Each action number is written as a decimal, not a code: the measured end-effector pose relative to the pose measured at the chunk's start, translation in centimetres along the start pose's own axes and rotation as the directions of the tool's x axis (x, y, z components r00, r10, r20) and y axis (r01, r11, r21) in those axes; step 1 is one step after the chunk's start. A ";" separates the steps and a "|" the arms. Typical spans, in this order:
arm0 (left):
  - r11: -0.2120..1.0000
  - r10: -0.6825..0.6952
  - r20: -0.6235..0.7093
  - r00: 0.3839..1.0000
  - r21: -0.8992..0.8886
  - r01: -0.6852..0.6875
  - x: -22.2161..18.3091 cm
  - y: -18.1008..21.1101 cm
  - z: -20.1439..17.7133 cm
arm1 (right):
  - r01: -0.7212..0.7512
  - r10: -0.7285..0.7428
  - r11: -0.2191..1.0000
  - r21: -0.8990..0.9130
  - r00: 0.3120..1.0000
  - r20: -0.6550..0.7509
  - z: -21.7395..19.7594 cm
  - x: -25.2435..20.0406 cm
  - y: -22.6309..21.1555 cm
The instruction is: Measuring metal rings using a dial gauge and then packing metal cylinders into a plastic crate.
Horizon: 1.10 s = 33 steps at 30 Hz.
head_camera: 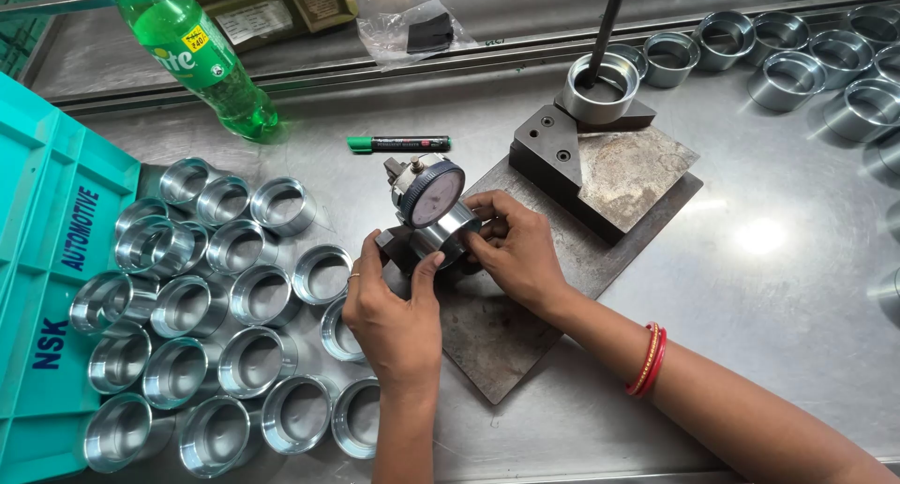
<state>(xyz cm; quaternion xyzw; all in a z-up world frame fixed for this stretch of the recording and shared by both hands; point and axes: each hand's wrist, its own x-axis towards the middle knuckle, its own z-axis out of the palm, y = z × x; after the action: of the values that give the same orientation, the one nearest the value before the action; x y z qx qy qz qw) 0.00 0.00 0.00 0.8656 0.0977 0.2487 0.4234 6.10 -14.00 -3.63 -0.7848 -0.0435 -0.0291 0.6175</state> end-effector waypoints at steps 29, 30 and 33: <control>0.691 -0.146 0.304 0.941 0.712 -0.123 -3.9 -11.3 -8.9 | 0.153 -0.056 0.974 -0.169 0.879 0.474 12.0 -2.2 -9.5; 0.770 -0.002 0.175 0.985 0.629 -0.110 -4.5 -12.6 -8.3 | 0.157 -0.073 0.976 -0.152 0.890 0.450 13.4 -1.6 -9.7; 0.695 -0.260 0.255 0.931 0.719 -0.003 -3.2 -10.3 -9.1 | 0.047 0.055 0.977 -0.207 0.886 0.460 17.3 0.7 -9.7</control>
<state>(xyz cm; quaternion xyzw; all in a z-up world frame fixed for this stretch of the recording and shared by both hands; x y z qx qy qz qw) -6.94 11.42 -4.48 0.9812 0.1730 0.0089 0.0850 5.62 5.07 1.75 -0.8304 -0.1844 0.1558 0.5022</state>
